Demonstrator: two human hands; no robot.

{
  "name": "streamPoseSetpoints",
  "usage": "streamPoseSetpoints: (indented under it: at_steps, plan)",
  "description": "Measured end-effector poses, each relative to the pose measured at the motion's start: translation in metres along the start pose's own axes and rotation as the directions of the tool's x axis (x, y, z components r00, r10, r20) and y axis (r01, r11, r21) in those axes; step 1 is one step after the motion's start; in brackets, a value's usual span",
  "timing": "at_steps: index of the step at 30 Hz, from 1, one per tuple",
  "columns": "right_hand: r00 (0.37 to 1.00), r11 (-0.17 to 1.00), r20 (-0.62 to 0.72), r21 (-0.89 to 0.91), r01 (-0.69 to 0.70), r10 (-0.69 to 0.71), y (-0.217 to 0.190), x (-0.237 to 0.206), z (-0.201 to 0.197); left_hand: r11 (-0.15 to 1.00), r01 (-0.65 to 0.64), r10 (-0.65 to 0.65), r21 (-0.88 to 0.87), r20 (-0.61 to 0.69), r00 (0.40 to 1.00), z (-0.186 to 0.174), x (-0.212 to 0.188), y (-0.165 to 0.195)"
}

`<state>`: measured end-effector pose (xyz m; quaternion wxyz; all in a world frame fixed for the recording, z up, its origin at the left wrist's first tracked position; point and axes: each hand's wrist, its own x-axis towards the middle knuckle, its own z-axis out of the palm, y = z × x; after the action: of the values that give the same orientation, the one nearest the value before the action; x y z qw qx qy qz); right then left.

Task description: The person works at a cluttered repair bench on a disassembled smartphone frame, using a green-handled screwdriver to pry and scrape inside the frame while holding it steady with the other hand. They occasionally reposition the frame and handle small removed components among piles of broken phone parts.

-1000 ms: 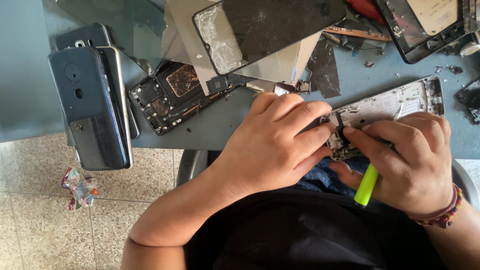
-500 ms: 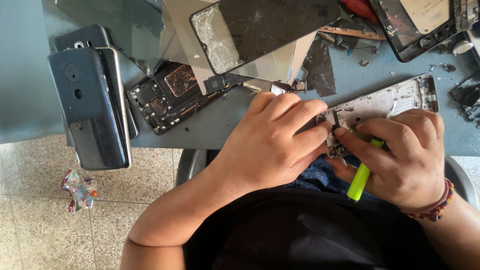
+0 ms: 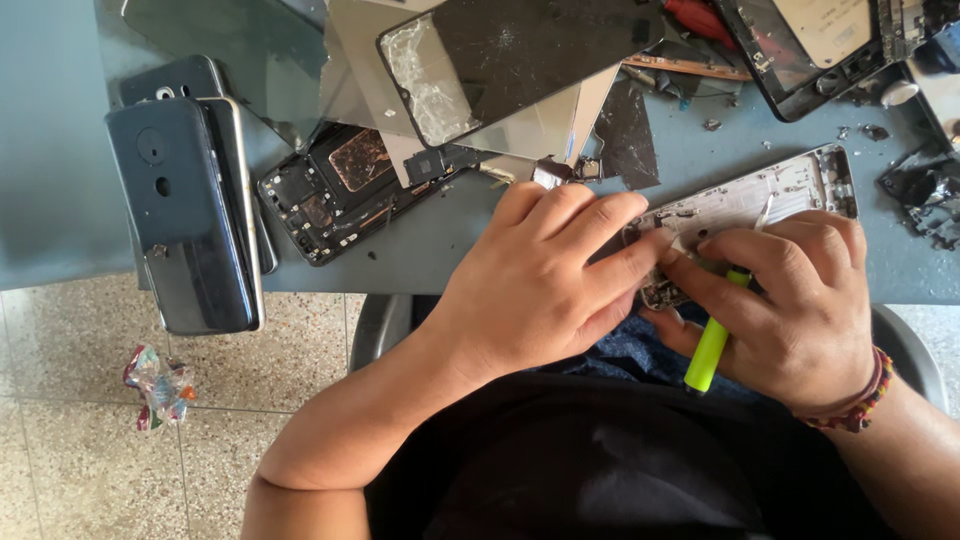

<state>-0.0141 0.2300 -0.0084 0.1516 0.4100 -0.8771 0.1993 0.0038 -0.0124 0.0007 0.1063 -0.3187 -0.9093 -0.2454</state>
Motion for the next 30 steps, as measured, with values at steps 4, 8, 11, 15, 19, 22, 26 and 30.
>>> streamPoseSetpoints:
  at_steps: [4, 8, 11, 15, 19, 22, 26, 30]
  plan:
    - [1.000, 1.000, 0.006, 0.018, -0.010, 0.009, -0.001, 0.001, -0.001, 1.000, 0.011, -0.011, 0.014, 0.032, 0.999, -0.001, 0.002, 0.001]
    - [0.999, 0.999, 0.032, 0.042, -0.016, 0.015, 0.002, -0.003, -0.002, 1.000, 0.012, -0.013, 0.028, 0.046, 0.999, -0.003, 0.003, 0.002]
    - [1.000, 0.995, 0.013, 0.097, 0.000, -0.001, 0.011, -0.012, -0.001, 0.999, 0.010, -0.011, 0.030, 0.044, 0.999, -0.003, 0.005, 0.002]
    - [0.991, 0.966, -0.008, 0.224, -0.130, 0.135, 0.020, -0.028, -0.002, 1.000, 0.011, -0.012, 0.025, 0.033, 0.999, -0.002, 0.004, 0.002]
    - [0.981, 0.972, -0.019, 0.141, -0.187, 0.191, 0.028, -0.029, -0.007, 0.999, 0.010, -0.011, 0.033, 0.018, 1.000, 0.000, 0.003, 0.002]
    - [0.987, 0.985, 0.018, 0.059, -0.161, 0.160, 0.031, -0.015, -0.011, 0.999, 0.019, -0.020, 0.030, 0.022, 1.000, 0.000, 0.003, 0.002]
    - [0.988, 0.988, 0.035, 0.018, -0.151, 0.150, 0.022, 0.008, -0.015, 1.000, 0.016, -0.016, 0.023, 0.017, 1.000, 0.000, 0.004, 0.002]
    - [0.986, 0.988, 0.063, -0.003, -0.156, 0.156, 0.017, 0.024, -0.018, 0.999, 0.013, -0.013, 0.031, 0.024, 1.000, -0.001, 0.003, 0.002]
